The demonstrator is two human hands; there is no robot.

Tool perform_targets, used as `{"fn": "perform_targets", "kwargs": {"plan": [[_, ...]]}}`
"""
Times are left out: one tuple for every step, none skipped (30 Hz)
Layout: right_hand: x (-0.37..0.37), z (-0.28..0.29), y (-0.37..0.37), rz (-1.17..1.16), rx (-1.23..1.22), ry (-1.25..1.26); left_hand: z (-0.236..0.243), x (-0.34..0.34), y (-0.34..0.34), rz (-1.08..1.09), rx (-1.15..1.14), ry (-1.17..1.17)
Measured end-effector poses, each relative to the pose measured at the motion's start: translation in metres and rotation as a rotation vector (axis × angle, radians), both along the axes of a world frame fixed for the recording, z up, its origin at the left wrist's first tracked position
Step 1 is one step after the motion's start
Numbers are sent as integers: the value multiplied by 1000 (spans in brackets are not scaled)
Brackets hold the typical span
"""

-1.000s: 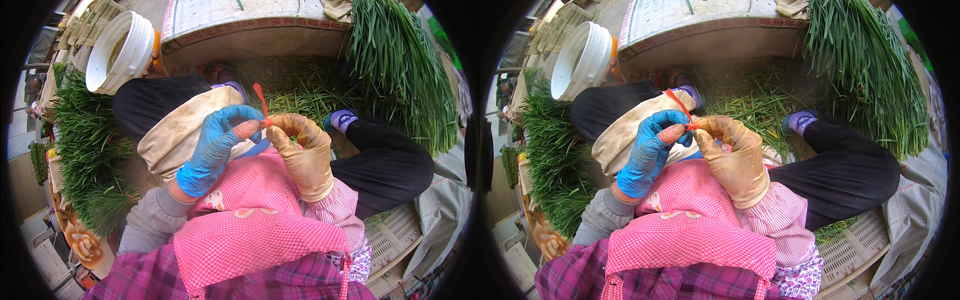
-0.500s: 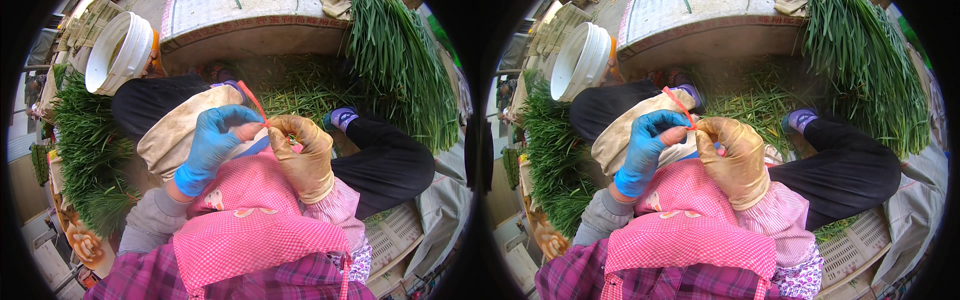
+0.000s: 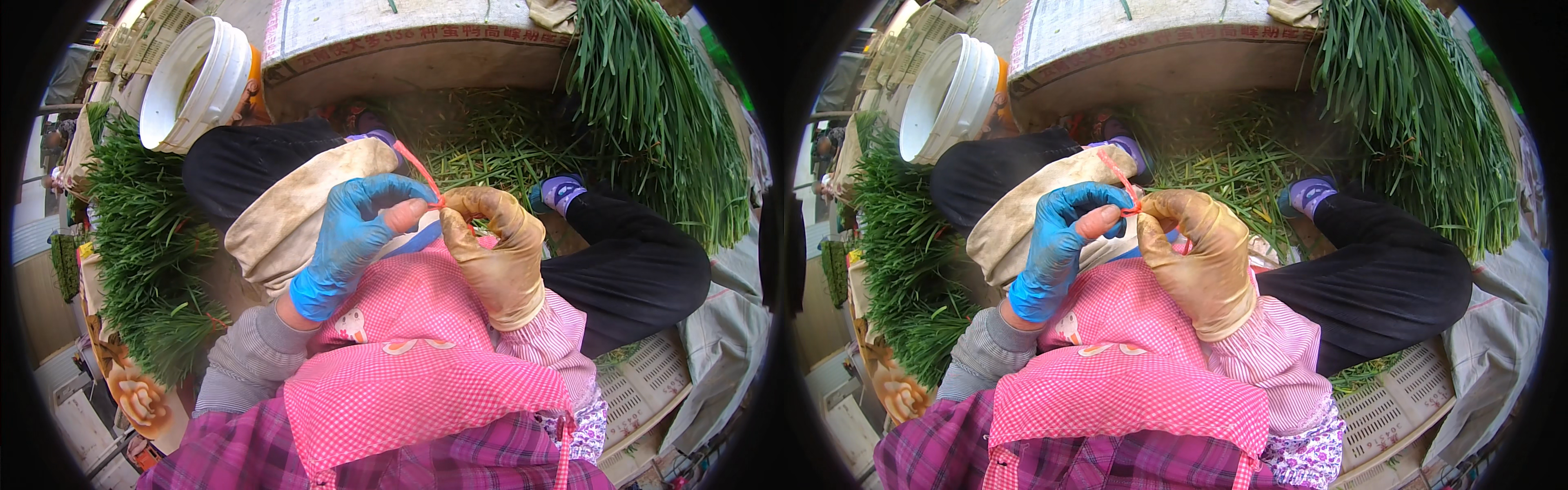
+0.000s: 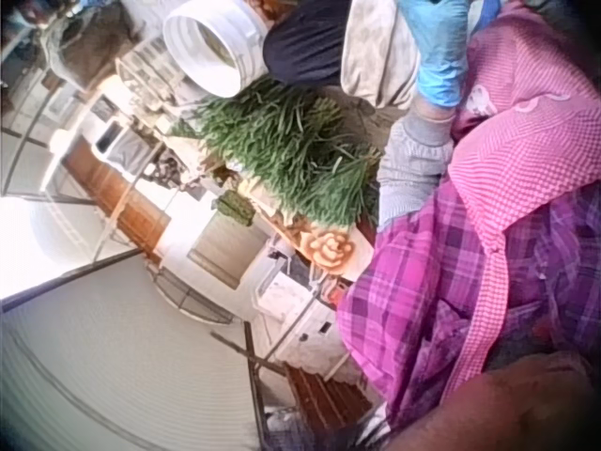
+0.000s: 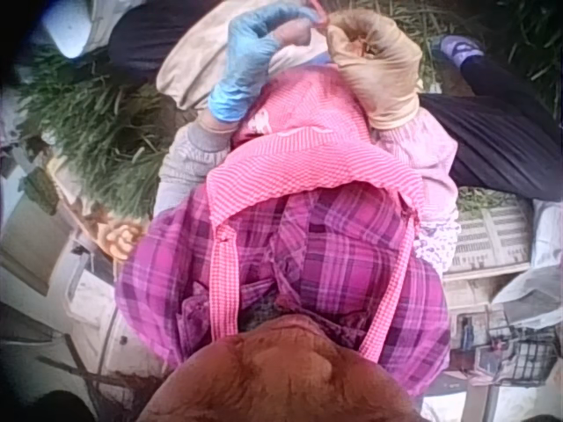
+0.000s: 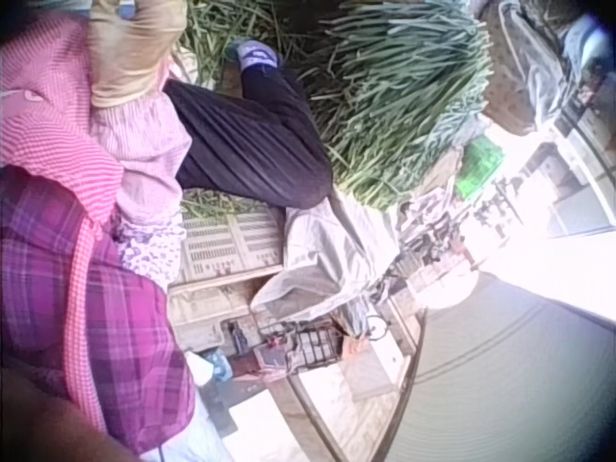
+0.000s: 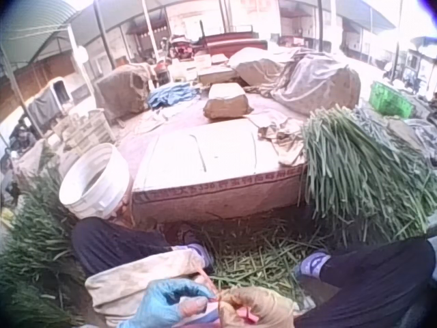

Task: The person gathers green onions, aligns them into bunches, and ties them with red rubber bands. The person repeatedly picks up new bunches, trims or aligns the ends, and secures them with bands, placing the finished bundles on a nearby surface.

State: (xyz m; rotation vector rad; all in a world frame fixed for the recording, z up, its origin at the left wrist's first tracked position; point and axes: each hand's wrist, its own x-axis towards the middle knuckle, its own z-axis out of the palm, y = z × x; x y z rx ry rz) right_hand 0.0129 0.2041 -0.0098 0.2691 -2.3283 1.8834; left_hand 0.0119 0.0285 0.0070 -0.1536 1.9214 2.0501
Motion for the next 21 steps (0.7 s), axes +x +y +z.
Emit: {"fn": "perform_targets", "kwargs": {"plan": [[-1,0,0,0,17,22,0,-1,0,-9,-70,36],[-1,1,0,2,30,49,0,-1,-1,-18,-140,72],[-2,1,0,1,42,70,0,-2,-1,-27,-211,108],[-2,1,0,0,43,77,-1,-2,-1,-32,-222,84],[-3,1,0,-5,42,77,-1,-3,-1,-37,-233,61],[-3,0,0,-6,39,82,0,-3,-1,-40,-247,30],[-3,0,0,-9,43,93,0,-3,0,-52,-300,105],[-4,-1,0,-9,45,108,0,-3,0,-63,-354,173],[-4,-2,0,-12,42,114,0,-3,1,-73,-408,241],[-3,-2,0,-8,27,103,0,-3,1,-68,-384,228],[-3,-3,0,-7,7,82,0,-3,1,-62,-359,215],[-2,-4,0,-6,-12,61,-1,-2,1,-56,-335,202],[-2,-5,0,-3,-42,6,-2,-2,1,-28,-192,98],[-1,-5,1,0,-71,-50,-4,-2,0,0,-50,-6],[0,-6,1,-6,-105,-94,-5,-1,-1,26,115,-77],[0,-6,1,10,-148,-177,-8,-1,-1,59,252,-153],[1,-6,2,17,-195,-249,-11,-1,-1,89,412,-196],[1,-7,2,24,-236,-327,-14,-1,-1,119,571,-239],[1,-7,2,28,-294,-366,-16,-1,-1,106,596,-265],[1,-8,2,33,-346,-413,-17,0,-1,93,621,-292],[1,-8,3,45,-402,-444,-18,0,0,85,616,-318]]}}
